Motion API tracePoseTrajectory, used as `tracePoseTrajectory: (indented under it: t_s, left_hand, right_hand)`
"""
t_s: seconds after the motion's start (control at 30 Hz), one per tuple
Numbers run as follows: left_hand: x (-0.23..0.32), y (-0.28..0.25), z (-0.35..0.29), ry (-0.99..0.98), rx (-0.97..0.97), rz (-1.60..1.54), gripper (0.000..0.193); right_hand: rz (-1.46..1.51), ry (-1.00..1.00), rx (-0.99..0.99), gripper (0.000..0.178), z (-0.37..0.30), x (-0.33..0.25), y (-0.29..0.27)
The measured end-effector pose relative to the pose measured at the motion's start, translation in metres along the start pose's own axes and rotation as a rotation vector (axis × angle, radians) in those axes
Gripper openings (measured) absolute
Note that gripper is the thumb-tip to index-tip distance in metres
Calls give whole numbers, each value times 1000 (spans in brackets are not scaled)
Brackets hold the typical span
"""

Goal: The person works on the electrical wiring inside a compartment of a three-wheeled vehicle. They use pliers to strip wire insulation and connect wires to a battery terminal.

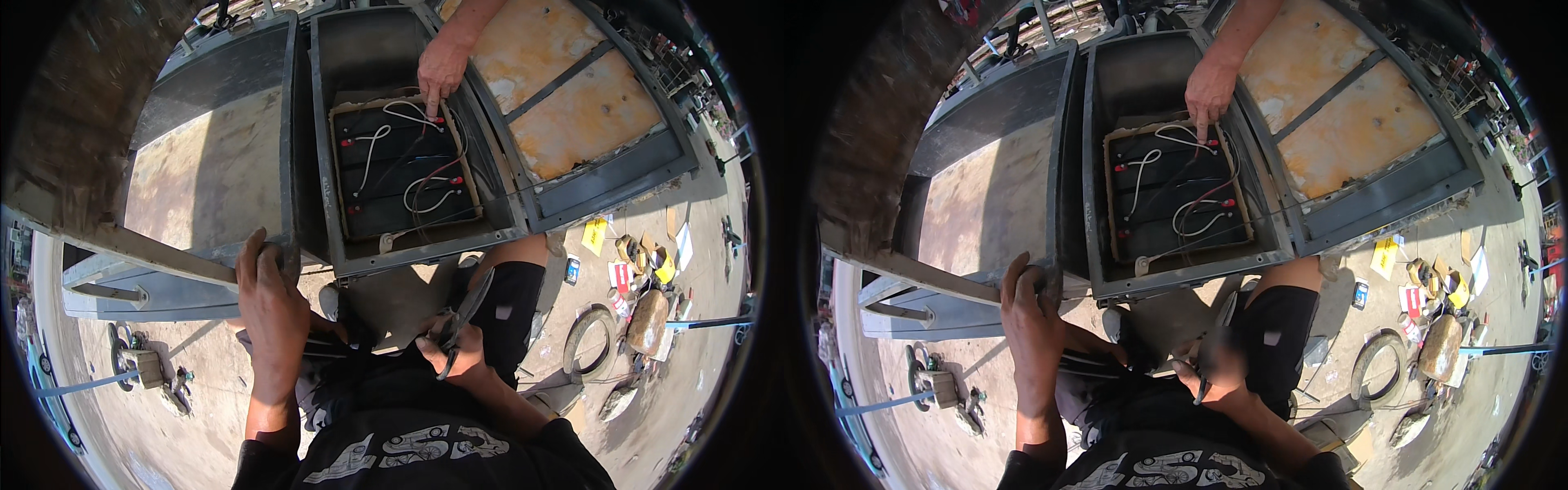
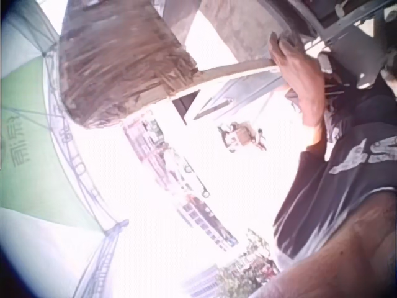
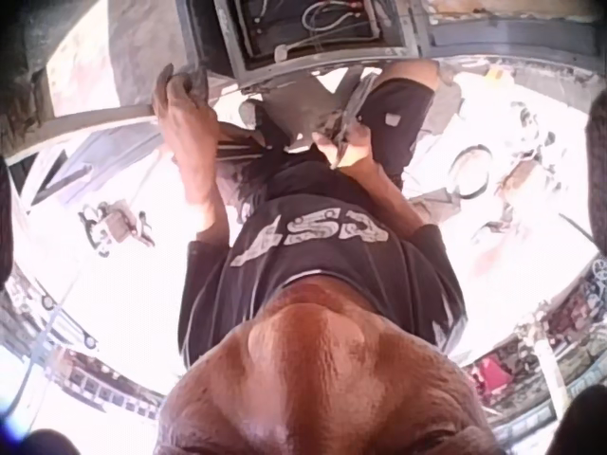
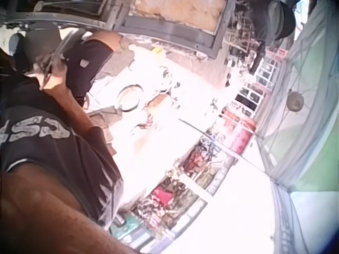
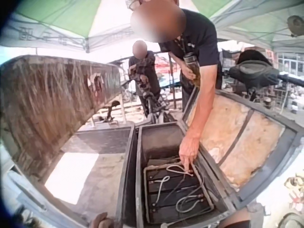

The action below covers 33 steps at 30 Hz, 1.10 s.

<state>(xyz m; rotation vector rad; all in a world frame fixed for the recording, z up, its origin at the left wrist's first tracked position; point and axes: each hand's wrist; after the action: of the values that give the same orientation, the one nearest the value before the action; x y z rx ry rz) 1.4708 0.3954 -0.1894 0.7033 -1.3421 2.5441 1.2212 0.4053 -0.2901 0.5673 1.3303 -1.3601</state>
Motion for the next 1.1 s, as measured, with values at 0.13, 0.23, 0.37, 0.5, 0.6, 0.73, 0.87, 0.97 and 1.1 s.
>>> tracePoseTrajectory:
  t_s: [0.13, 0.23, 0.37, 0.5, 0.6, 0.73, 0.87, 0.97, 1.1]
  left_hand:
    - [-1, 0, 0, -6, -57, 29, 32]
    - [1, 0, 0, -26, -106, 17, 40]
    - [1, 3, 0, 2, -120, 31, 45]
    - [12, 3, 2, 59, -84, 112, 46]
    - [25, 5, 9, 112, -67, 45, 42]
    - [43, 21, 31, 147, -124, -192, 35]
    - [48, 53, 62, 142, -222, -464, 28]
    - [56, 82, 88, 116, -401, -517, 21]
    - [52, 143, 120, 238, -578, -445, 18]
  right_hand:
    - [-12, -20, -1, 18, -3, -1, -5]
    - [-30, -35, 25, 16, -1, -4, -9]
    - [-66, -11, 24, 13, -3, -1, -15]
    - [-84, -17, 16, 13, -7, 5, -18]
    - [-69, -20, 26, 14, -8, 9, -17]
    - [-33, -2, 12, 19, -8, 10, -17]
    - [-34, -13, -6, 20, -10, 14, -19]
    - [-72, 8, 14, 18, -15, 18, -19]
    - [-100, 91, -63, 21, -17, 16, -27]
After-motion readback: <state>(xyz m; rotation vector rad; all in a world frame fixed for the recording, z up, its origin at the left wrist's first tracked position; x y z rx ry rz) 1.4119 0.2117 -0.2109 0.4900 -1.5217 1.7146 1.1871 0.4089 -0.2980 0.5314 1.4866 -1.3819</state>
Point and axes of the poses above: each hand's wrist, its own z-axis towards the middle knuckle, its own y-axis out of the palm, x = y × z, and after that the axes turned 10 degrees about -z, right-handed
